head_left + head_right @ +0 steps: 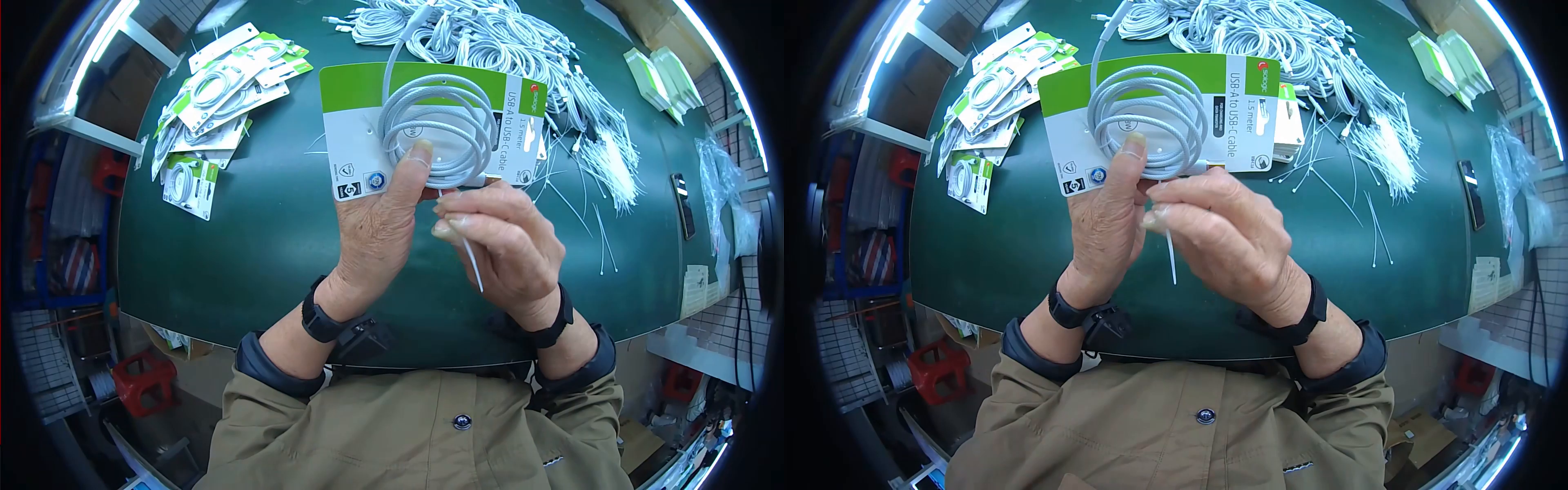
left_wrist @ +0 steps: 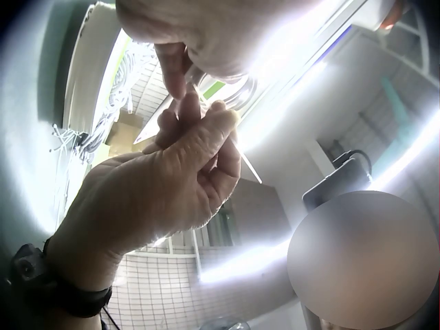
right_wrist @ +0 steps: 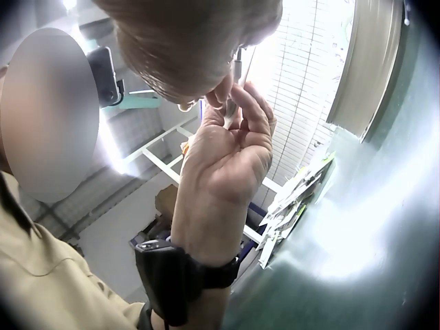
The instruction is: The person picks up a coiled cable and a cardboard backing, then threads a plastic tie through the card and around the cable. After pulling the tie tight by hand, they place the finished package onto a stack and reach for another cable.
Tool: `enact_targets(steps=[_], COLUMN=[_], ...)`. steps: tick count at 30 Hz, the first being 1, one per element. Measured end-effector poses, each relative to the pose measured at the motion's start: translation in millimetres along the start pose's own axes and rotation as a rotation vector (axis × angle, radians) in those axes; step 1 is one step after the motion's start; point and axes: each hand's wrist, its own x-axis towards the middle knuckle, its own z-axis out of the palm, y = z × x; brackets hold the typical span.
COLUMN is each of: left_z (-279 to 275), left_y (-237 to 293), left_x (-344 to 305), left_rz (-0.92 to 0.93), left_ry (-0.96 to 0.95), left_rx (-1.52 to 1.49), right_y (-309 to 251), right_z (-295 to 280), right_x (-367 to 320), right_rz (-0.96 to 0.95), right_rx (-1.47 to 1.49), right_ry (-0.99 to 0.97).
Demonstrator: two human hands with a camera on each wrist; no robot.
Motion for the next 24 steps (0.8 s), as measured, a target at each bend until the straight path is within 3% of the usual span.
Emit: enact_targets(steps=[3,4,7,14,24], left_z=[-1.6,-0.8,1.3,2.1,-2.7], left_y=[-3.9,-6.5,-9.5,-20.3,-28.0], left_x=[-0.8,-2.2,-4.0,-4.5,-4.8], left_rz=[0.0,-0.003,-0.035,-0.07,-0.083], left_ry=[-0.01,-0.008,-0.026,-0.017,-0.027], left_rx=[0.0,-0.004,-0.007,0.019,0.057], right_y=[-2.3,-4.5,5.8,18.6,18.7], right_z=[5.2,7.4,4.1,-7.5,-10.5], right_x=[1.8,-0.7,0.8,10.4,12.5], right_rz=[0.195,0.362,0.394,0.104,0.099], right_rx=[0.026,0.148,0.125,-0.209,-0.205], right_ry=[0.137,0.212,0.246,0.07,-0.007])
